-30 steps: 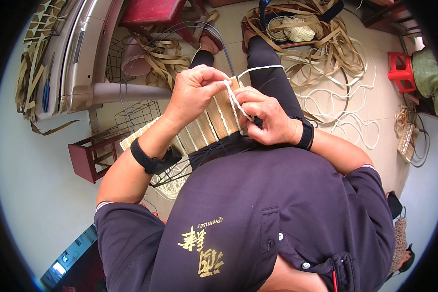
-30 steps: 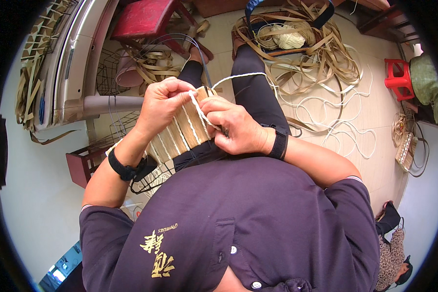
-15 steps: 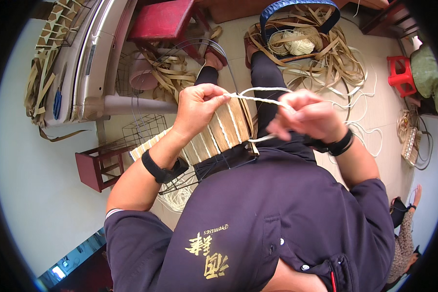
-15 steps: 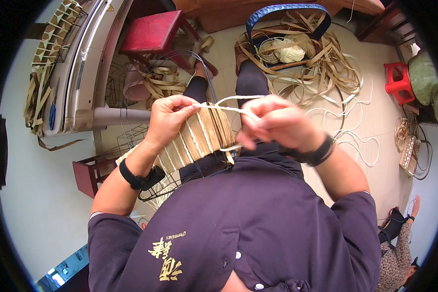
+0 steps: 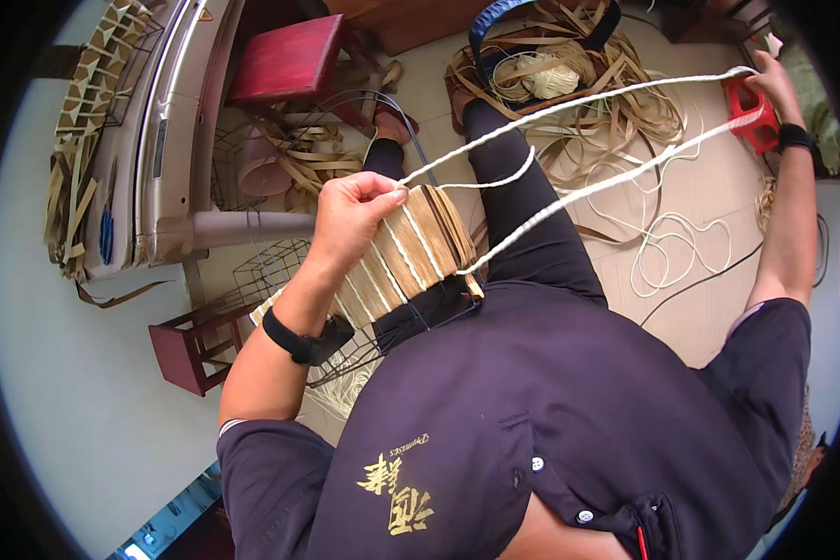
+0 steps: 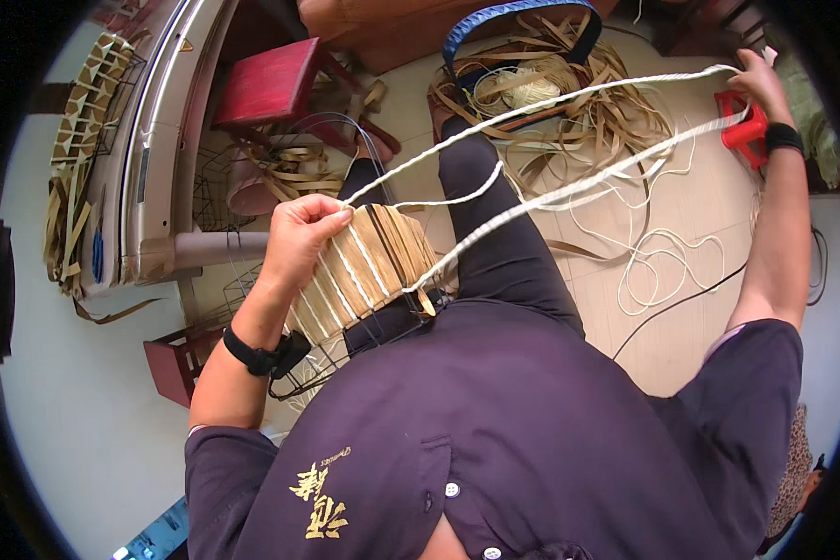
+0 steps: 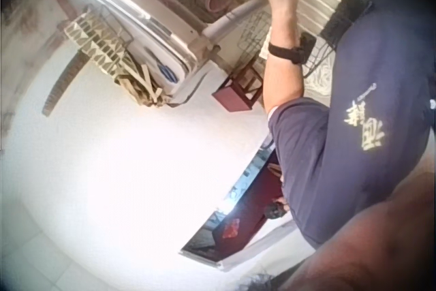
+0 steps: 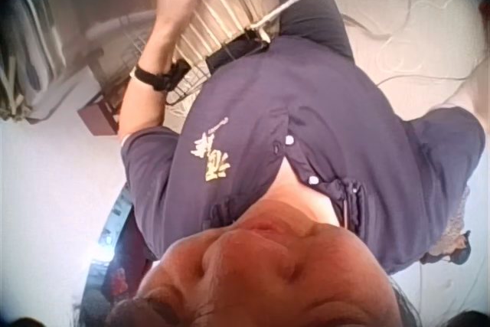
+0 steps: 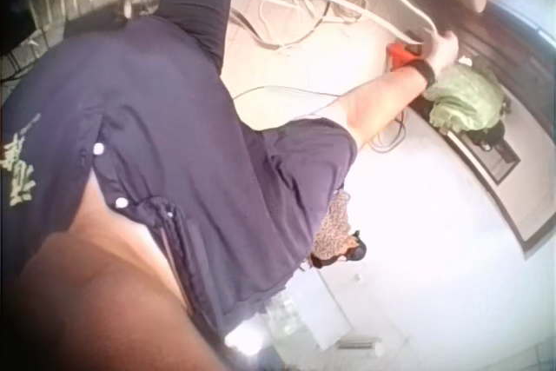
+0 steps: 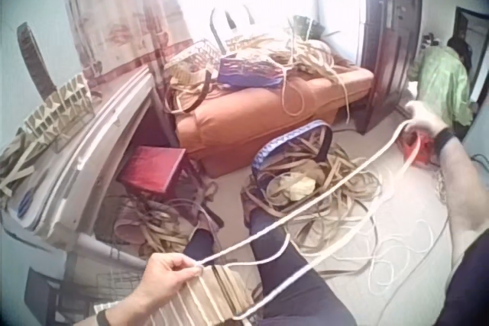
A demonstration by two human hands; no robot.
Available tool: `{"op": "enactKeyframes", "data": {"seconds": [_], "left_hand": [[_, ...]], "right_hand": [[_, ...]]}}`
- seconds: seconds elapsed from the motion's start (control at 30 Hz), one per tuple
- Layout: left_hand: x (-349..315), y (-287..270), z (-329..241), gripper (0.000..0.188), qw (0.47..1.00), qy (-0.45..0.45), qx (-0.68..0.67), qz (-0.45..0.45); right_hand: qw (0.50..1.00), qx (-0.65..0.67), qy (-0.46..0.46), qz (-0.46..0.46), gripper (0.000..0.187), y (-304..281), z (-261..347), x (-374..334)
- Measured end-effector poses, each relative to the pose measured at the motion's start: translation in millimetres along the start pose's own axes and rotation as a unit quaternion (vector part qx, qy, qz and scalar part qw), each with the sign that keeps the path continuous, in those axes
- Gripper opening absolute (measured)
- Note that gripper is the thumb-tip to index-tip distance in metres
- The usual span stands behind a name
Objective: The person weaves a basket by threading long white strips through a wooden and metal frame by hand.
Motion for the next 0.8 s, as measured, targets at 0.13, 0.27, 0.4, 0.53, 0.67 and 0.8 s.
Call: {"op": "enactKeyframes", "data": {"seconds": [0.13, 0.27, 0.4, 0.53, 0.67, 0.8], "left_hand": [[1.6, -4.6, 5.3, 0.004, 0.999, -0.032, -0.035, 0.011], [6.9, -4.3, 2.1, 0.005, 0.995, -0.074, -0.056, 0.038], [8.6, -1.6, -3.2, 0.005, 0.994, -0.080, -0.060, 0.045], [-2.7, -6.6, 1.2, 0.005, 0.995, -0.088, -0.052, 0.021], [3.8, -2.6, -5.1, 0.005, 0.993, -0.091, -0.065, 0.041], [10.8, -5.2, -2.6, 0.007, 0.986, -0.123, -0.094, 0.066]], "right_hand": [[0.935, 0.194, -0.227, 0.191, 0.076, 92.5, 247.3, -95.2], [0.767, 0.366, -0.243, 0.467, 0.036, 161.7, 375.4, -237.7], [0.735, 0.382, -0.213, 0.519, 0.027, 184.1, 388.5, -268.5], [0.669, 0.478, -0.324, 0.469, 0.016, 114.4, 308.9, -215.1], [0.874, 0.482, 0.035, 0.059, 0.032, 34.3, 34.1, -148.4], [0.962, 0.042, 0.197, -0.185, 0.046, -14.6, -101.6, -137.7]]}}
Point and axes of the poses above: each hand's wrist, its own x-axis towards the middle knuckle, its own y-axis out of the palm, z = x × y, the point moved 3 cm from there along x, towards the middle knuckle, and after that the axes turned 2 degrees about z, right-handed, at the moved point
